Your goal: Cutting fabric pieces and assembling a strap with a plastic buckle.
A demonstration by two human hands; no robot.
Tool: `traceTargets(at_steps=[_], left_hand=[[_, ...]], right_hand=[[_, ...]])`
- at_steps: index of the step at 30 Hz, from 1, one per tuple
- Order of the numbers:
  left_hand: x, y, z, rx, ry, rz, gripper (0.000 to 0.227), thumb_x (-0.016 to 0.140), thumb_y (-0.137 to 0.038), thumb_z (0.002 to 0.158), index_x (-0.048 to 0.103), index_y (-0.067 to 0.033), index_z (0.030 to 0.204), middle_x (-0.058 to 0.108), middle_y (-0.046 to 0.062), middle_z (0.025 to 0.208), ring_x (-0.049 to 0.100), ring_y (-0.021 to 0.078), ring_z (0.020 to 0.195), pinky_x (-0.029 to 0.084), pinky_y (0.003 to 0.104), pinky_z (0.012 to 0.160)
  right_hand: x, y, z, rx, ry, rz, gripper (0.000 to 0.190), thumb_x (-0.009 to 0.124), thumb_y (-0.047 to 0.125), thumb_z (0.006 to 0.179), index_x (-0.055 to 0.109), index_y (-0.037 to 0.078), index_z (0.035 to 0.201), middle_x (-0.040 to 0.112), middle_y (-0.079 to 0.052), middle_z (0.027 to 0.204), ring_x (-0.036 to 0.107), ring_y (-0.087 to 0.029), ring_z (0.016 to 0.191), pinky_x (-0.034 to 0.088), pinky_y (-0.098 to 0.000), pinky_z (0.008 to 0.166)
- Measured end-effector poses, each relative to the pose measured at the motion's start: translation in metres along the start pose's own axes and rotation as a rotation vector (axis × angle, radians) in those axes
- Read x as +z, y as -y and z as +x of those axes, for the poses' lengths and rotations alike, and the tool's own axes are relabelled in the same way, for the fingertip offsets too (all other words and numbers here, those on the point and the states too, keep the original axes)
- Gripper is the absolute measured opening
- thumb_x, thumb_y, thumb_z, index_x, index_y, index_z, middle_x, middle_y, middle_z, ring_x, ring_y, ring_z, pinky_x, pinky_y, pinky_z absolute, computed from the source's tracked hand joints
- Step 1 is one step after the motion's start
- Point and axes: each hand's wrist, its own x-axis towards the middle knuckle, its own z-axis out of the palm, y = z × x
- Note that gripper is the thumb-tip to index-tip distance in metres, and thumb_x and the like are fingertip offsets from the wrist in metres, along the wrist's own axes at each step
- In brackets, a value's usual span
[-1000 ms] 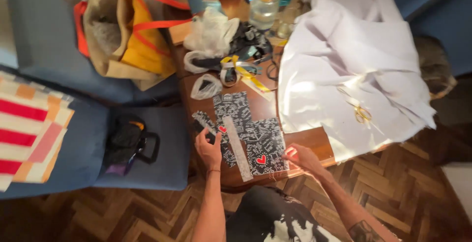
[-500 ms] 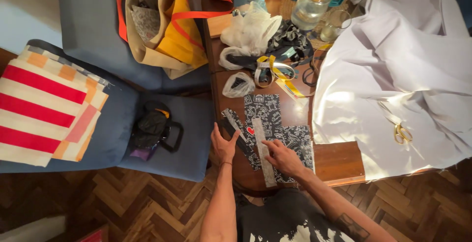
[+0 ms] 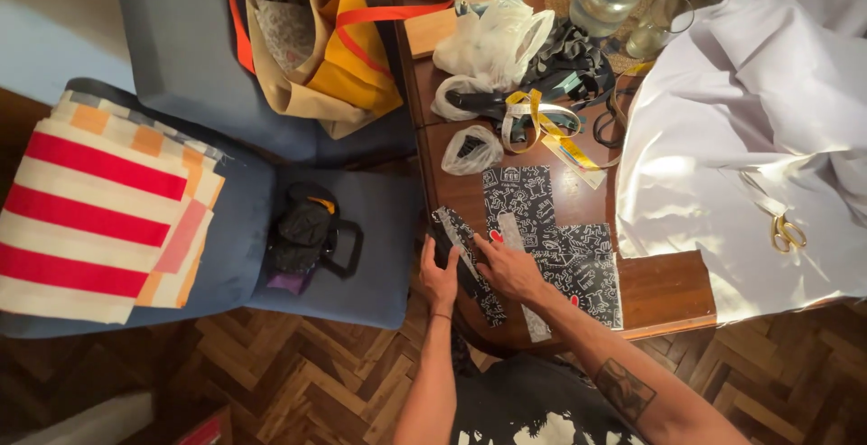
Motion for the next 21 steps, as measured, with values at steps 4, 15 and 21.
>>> traceTargets(at_steps=[4, 15, 21], left_hand=[[0.016, 0.004, 0.008, -0.061, -0.033, -0.05, 0.079, 0.08, -0.066, 0.107, 0.065, -0.0224, 0.17, 0.062, 0.008, 0.177, 0.061, 0.0305, 0.159, 0.052, 0.048, 0.132], [0.033, 0.003, 0.012, -0.199, -0.251, 0.008, 0.081, 0.096, -0.073, 0.087, 0.068, -0.03, 0.15, 0.083, 0.017, 0.142, 0.08, 0.0391, 0.131, 0.066, 0.05, 0.109], [0.023, 0.01, 0.004, -0.141, -0.234, -0.001, 0.067, 0.09, -0.062, 0.098, 0.077, -0.007, 0.134, 0.083, 0.03, 0.133, 0.079, 0.0496, 0.127, 0.064, 0.058, 0.108]], right_hand=[[0.005, 0.024, 0.006, -0.001, -0.004, 0.032, 0.071, 0.059, 0.039, 0.116, 0.037, 0.028, 0.183, 0.073, -0.01, 0.115, 0.084, -0.041, 0.104, 0.071, -0.0569, 0.085], [0.016, 0.023, 0.006, 0.105, -0.087, 0.761, 0.05, 0.073, 0.024, 0.109, 0.075, 0.024, 0.159, 0.086, -0.025, 0.116, 0.079, -0.051, 0.112, 0.063, -0.0611, 0.101], [0.017, -0.085, 0.009, 0.199, -0.39, 0.446, 0.036, 0.092, 0.044, 0.099, 0.087, 0.026, 0.13, 0.079, -0.009, 0.095, 0.081, -0.034, 0.099, 0.065, -0.0467, 0.092]])
